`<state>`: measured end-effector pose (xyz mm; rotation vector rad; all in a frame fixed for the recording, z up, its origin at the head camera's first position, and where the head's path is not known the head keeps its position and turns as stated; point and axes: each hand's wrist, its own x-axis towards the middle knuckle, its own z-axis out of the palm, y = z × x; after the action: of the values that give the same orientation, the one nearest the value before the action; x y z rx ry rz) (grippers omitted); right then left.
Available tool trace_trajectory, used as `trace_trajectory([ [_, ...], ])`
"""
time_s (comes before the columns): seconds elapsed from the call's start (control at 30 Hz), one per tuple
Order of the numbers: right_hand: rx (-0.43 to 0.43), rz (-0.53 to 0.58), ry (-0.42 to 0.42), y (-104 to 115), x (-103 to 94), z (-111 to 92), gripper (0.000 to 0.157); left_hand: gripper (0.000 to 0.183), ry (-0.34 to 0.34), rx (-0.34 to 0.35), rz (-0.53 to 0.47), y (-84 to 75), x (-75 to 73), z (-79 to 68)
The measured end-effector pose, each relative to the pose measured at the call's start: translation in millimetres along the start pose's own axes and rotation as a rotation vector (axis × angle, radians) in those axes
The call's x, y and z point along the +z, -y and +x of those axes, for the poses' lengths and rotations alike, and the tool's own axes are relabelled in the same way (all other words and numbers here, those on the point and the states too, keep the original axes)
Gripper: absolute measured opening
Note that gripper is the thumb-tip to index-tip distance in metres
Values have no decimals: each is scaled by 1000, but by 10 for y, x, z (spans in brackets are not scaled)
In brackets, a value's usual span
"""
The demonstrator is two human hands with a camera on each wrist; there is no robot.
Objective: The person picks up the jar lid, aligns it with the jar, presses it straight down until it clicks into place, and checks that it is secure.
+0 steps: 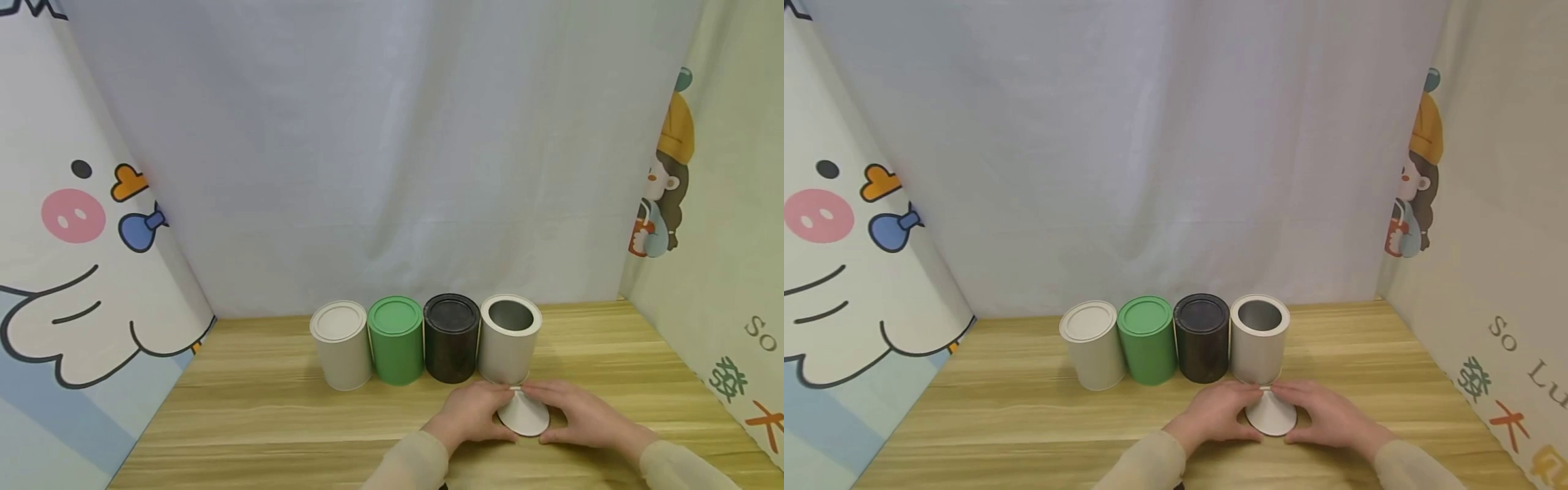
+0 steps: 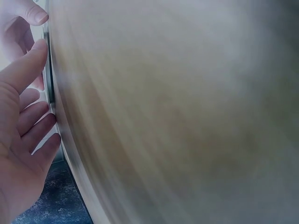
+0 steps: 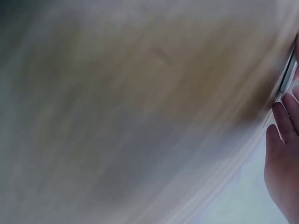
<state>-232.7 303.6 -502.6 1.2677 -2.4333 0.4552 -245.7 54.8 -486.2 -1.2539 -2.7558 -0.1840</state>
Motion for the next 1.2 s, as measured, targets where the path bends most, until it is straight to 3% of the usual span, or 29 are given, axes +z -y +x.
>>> trace_trajectory([
  [0.27,-9,-17,-20,18,38,15,67,56,37,-14,1,8,-25,-5],
  [0.57,19,-16,7,65,39,54,68,35,-6,56,10,50,-26,-13],
  [1.2,71,6,1,146,67,75,66,33,9,62,-23,72,4,-23],
])
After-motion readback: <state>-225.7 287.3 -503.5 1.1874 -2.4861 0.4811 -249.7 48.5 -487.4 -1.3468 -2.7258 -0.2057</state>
